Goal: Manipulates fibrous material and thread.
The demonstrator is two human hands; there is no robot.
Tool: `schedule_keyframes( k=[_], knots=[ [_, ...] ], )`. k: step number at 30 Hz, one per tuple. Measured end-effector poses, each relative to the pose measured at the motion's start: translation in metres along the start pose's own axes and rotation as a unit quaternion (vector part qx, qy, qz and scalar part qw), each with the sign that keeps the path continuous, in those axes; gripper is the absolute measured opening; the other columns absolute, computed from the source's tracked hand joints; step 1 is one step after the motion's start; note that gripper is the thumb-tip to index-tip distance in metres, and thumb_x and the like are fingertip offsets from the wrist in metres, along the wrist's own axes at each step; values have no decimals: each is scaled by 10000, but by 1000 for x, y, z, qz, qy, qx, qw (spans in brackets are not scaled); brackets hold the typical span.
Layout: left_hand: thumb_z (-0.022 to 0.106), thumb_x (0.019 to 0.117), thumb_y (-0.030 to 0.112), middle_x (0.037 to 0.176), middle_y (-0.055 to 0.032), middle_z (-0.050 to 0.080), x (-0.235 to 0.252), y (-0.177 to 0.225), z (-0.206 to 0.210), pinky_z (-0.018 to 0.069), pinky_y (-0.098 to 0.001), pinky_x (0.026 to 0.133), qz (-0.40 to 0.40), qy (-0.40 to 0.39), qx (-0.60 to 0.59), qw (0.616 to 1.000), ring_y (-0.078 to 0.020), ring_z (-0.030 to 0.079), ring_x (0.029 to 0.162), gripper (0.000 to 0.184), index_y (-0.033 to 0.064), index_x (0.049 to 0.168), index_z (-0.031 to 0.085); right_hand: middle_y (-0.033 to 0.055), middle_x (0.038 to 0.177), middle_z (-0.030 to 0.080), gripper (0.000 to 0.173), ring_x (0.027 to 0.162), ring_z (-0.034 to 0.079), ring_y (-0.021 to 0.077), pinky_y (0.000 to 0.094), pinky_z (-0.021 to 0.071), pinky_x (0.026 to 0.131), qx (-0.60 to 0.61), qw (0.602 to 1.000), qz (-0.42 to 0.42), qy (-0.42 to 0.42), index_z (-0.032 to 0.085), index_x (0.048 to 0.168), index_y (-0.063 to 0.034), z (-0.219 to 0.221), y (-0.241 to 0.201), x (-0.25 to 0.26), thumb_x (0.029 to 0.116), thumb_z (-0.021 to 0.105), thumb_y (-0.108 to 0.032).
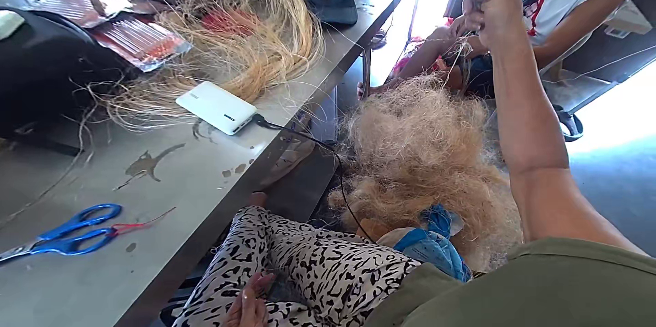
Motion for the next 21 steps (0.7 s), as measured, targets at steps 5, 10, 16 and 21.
schedule_keyframes(
  k=[5,10,16,21],
  knots=[
    [137,1108,186,809,128,714,-1,-1,-2,343,-98,407,-7,24,-67,997,72,407,424,492,46,1136,608,-54,587,581,332,403,389,13,168,320,391,-14,999,14,-37,719,1062,-21,-5,10,-11,1100,427,-173],
    [151,1108,201,666,169,627,-3,-1,-4,361,-92,414,-2,31,-102,994,68,431,429,526,157,899,632,-57,602,588,394,460,481,46,208,430,466,-22,998,52,-32,723,1072,-36,-11,30,-28,1105,369,-206],
    [139,1106,199,655,154,631,-2,-2,-5,394,-105,434,-21,33,-110,993,57,477,454,523,153,901,618,59,911,721,293,797,672,139,347,566,760,-223,972,76,-4,724,1122,-25,-11,50,-64,1073,506,-215],
    [209,1107,160,696,177,639,-7,5,8,374,-84,432,-41,-34,-79,995,85,459,466,444,154,971,632,227,1023,717,266,977,694,386,592,535,887,-442,890,63,-89,751,1075,5,51,82,-167,1037,582,-197]
  ],
)
Point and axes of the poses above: each hand's wrist, its own x-axis towards the middle knuckle, its own z-axis out of the palm, y = z × x, the point moved 3 cm from there along x, towards the middle knuckle
